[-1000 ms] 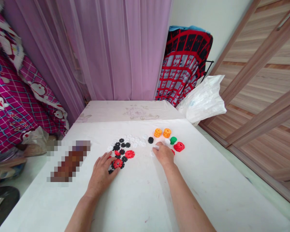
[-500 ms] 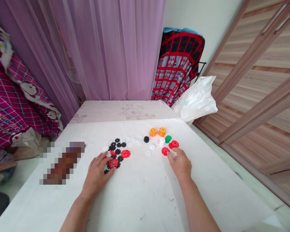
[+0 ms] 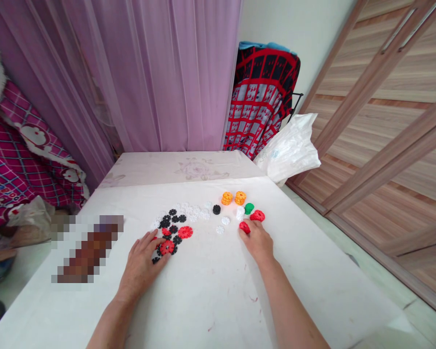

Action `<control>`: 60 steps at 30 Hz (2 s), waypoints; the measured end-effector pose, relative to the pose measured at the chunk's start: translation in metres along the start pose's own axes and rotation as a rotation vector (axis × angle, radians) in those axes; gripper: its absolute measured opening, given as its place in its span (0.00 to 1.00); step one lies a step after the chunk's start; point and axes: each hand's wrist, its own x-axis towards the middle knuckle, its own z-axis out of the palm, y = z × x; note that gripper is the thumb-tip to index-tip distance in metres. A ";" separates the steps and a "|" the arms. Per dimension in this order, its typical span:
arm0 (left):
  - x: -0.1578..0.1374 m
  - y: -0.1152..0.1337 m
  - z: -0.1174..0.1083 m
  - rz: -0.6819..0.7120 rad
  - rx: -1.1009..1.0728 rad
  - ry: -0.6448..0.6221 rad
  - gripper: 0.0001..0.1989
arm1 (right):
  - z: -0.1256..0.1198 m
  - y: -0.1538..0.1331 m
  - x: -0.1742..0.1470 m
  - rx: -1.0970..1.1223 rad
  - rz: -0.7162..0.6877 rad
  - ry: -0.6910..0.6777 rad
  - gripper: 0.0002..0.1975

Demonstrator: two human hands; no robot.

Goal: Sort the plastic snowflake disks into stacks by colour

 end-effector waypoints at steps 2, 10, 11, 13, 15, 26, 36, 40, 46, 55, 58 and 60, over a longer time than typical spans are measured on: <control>0.000 0.000 0.000 0.000 0.003 0.003 0.19 | 0.000 0.001 0.000 -0.002 -0.007 0.007 0.18; 0.001 0.003 -0.001 -0.015 0.002 -0.002 0.18 | -0.001 -0.014 -0.012 0.078 -0.062 0.126 0.14; 0.001 0.003 -0.001 -0.017 0.002 -0.003 0.18 | -0.001 -0.021 -0.015 0.080 -0.099 0.114 0.13; 0.001 0.003 -0.001 -0.020 0.000 -0.002 0.18 | 0.001 -0.036 -0.019 0.058 -0.157 0.052 0.13; 0.001 0.003 0.000 -0.020 -0.003 -0.001 0.18 | 0.005 -0.049 -0.022 0.019 -0.166 -0.004 0.14; 0.000 0.003 -0.001 -0.007 -0.006 0.000 0.18 | 0.016 -0.060 -0.016 0.059 -0.104 -0.053 0.11; 0.000 0.003 0.000 -0.022 -0.015 0.005 0.18 | 0.018 -0.059 -0.015 0.124 -0.107 -0.058 0.09; 0.000 0.003 0.000 -0.010 -0.014 0.008 0.18 | 0.020 -0.057 -0.014 0.170 -0.111 -0.042 0.08; -0.001 0.002 0.001 0.002 -0.010 0.021 0.18 | 0.010 -0.047 0.006 0.248 -0.035 0.109 0.11; -0.001 0.002 0.000 -0.004 -0.021 0.017 0.17 | 0.000 -0.053 0.018 0.094 -0.047 -0.003 0.12; -0.001 0.002 0.000 -0.002 -0.014 0.013 0.17 | 0.001 -0.053 0.016 0.078 -0.068 -0.020 0.13; -0.001 0.002 0.000 -0.003 -0.012 0.017 0.17 | 0.001 -0.053 0.014 0.072 -0.076 -0.012 0.14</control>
